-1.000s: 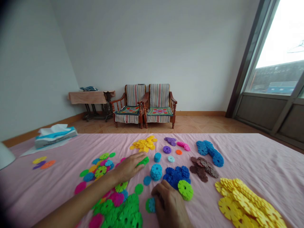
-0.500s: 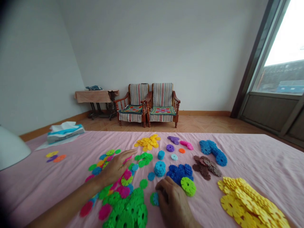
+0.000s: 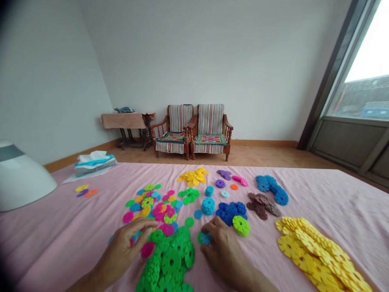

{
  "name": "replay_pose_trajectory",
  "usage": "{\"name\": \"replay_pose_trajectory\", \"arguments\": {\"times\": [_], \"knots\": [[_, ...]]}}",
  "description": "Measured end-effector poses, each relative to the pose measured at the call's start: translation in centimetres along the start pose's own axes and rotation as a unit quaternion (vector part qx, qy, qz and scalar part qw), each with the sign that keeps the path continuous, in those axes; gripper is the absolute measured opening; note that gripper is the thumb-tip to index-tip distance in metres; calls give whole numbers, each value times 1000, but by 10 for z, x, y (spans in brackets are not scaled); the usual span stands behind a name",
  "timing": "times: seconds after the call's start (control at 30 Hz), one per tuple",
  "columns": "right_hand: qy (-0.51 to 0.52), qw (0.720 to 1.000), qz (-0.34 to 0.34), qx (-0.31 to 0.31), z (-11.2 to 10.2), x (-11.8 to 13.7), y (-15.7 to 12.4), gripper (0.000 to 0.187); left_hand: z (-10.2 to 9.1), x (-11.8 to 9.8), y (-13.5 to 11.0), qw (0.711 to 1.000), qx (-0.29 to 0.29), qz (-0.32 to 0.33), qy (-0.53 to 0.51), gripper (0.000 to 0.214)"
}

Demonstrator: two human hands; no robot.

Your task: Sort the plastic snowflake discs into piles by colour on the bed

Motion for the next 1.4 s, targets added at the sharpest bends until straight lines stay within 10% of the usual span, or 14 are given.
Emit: {"name": "replay_pose_trajectory", "arguments": {"times": [0.23, 0.83, 1.4], "knots": [[-41, 999, 14, -21, -2, -1, -5, 20, 0, -10, -5, 999, 3, 38, 8, 20], [-159, 982, -84, 50, 14, 47, 49, 17, -41, 86, 6, 976, -157, -123, -89, 33], [-147, 988, 32, -13, -1, 5, 126, 15, -39, 98, 5, 969, -155, -149, -125, 36]]}}
Point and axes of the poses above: each hand's wrist, its own y-axis towards the middle knuckle, its own z-axis out of the palm, x = y × z, the point moved 10 cm from there along y, towards the middle knuckle, and after that the axes turned 1 degree about -z, right-handed, at the moved point
